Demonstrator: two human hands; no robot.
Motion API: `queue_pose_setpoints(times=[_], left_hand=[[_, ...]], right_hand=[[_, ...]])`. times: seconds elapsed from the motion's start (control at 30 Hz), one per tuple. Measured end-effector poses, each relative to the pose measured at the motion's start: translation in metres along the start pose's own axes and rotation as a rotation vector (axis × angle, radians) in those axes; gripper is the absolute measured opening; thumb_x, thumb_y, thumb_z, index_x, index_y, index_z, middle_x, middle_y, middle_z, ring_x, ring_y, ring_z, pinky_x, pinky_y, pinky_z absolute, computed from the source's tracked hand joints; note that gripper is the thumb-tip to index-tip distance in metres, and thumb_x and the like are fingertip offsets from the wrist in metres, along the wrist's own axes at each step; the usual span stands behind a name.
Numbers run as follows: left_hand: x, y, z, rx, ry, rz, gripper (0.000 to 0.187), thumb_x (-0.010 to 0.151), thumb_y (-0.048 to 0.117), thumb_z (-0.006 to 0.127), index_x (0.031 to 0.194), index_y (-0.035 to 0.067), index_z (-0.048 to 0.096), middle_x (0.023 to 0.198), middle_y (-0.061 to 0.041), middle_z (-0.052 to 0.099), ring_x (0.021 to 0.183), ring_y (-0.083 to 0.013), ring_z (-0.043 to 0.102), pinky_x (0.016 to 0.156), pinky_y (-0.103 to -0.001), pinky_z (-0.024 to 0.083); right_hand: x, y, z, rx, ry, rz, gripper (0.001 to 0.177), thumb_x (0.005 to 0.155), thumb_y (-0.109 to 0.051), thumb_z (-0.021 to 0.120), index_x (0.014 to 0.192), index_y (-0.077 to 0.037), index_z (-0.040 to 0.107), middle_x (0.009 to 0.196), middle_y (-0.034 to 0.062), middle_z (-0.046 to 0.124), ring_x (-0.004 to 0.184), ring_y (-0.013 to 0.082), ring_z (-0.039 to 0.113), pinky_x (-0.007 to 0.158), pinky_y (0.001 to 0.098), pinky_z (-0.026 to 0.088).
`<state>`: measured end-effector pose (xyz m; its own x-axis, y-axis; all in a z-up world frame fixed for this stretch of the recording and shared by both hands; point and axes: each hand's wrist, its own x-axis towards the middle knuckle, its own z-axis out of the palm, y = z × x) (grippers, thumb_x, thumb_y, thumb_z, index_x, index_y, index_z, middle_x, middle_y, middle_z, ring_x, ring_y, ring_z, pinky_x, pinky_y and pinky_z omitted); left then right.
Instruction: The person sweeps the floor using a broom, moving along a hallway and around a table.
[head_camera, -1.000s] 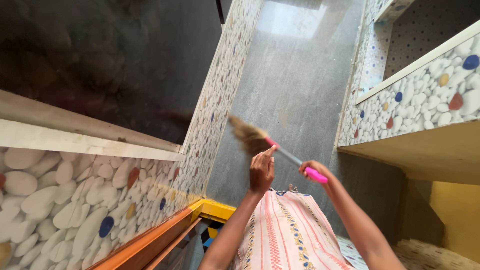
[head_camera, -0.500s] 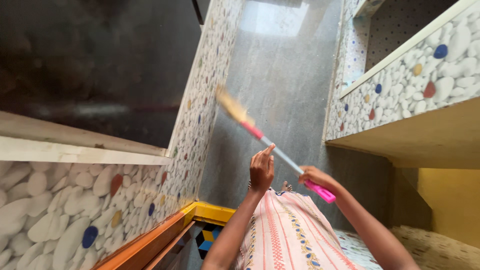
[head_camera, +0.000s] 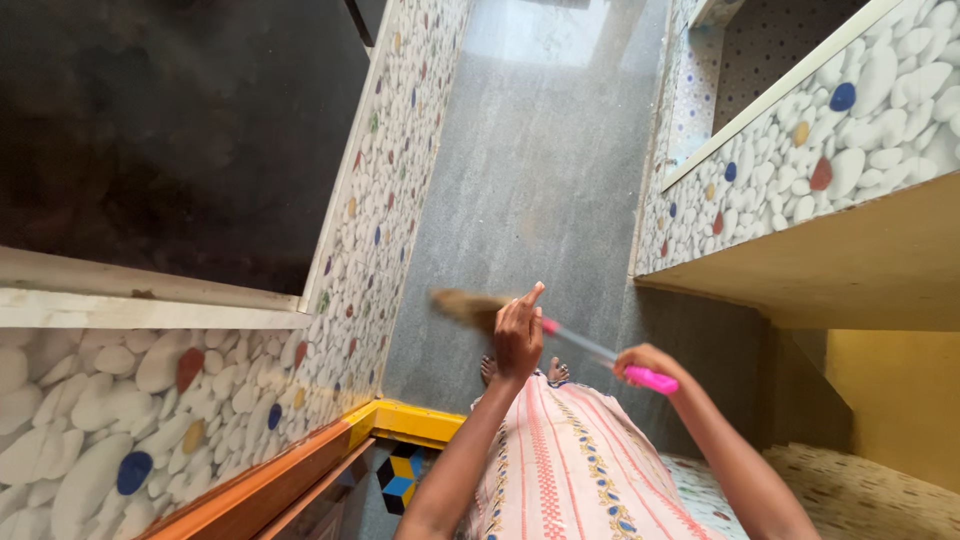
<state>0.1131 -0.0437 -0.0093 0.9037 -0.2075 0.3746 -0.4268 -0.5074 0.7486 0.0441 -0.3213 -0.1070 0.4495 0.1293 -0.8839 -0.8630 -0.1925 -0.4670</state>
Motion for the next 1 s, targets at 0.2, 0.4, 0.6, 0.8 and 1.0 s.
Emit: queue_pose_setpoints(times=[0.2,0.4,0.6,0.8,1.0], left_hand=[[-0.001,0.028,0.017,0.014,0.012,-0.019,0.043,0.101,0.008,0.058,0.144,0.010,0.056,0.134,-0.010,0.069,0.118,-0.0271,0.067,0.111,-0.048,0.044],[-0.001,0.043,0.028,0.047,-0.001,0.015,0.043,0.101,0.008,0.057,0.144,0.011,0.057,0.137,-0.008,0.068,0.128,-0.0233,0.063,0.114,-0.049,0.038],[-0.007,0.051,0.047,0.082,-0.010,-0.012,0.043,0.101,0.009,0.057,0.144,0.011,0.057,0.137,-0.007,0.068,0.127,-0.0216,0.063,0.116,-0.050,0.036],[-0.016,0.063,0.065,0.079,-0.011,0.033,0.044,0.101,0.008,0.058,0.145,0.011,0.056,0.137,-0.008,0.068,0.130,-0.0219,0.062,0.115,-0.049,0.037],[-0.023,0.066,0.069,0.064,-0.017,0.029,0.044,0.101,0.007,0.057,0.145,0.012,0.057,0.136,-0.006,0.069,0.129,-0.0214,0.063,0.116,-0.049,0.036]], right_hand=[[0.033,-0.038,-0.025,-0.149,0.234,-0.178,0.021,0.078,-0.016,0.072,0.078,0.005,0.071,0.061,0.0116,0.064,0.049,0.0208,0.060,0.044,0.0351,0.047],[0.017,-0.031,-0.020,-0.239,0.329,-0.282,0.019,0.075,-0.013,0.072,0.086,0.002,0.068,0.063,0.0078,0.064,0.050,0.0152,0.061,0.045,0.0308,0.048],[-0.070,0.030,-0.043,-0.045,-0.079,-0.175,0.031,0.078,-0.009,0.068,0.108,-0.005,0.070,0.061,0.0027,0.060,0.046,0.0134,0.056,0.042,0.0285,0.047],[-0.058,0.086,-0.056,0.008,-0.354,0.020,0.015,0.085,-0.013,0.067,0.087,0.002,0.069,0.063,0.0051,0.062,0.048,0.0137,0.059,0.043,0.0281,0.046],[-0.049,0.082,-0.080,-0.006,-0.233,0.261,0.019,0.088,-0.017,0.070,0.084,0.001,0.073,0.067,0.0070,0.068,0.050,0.0137,0.060,0.044,0.0286,0.046]])
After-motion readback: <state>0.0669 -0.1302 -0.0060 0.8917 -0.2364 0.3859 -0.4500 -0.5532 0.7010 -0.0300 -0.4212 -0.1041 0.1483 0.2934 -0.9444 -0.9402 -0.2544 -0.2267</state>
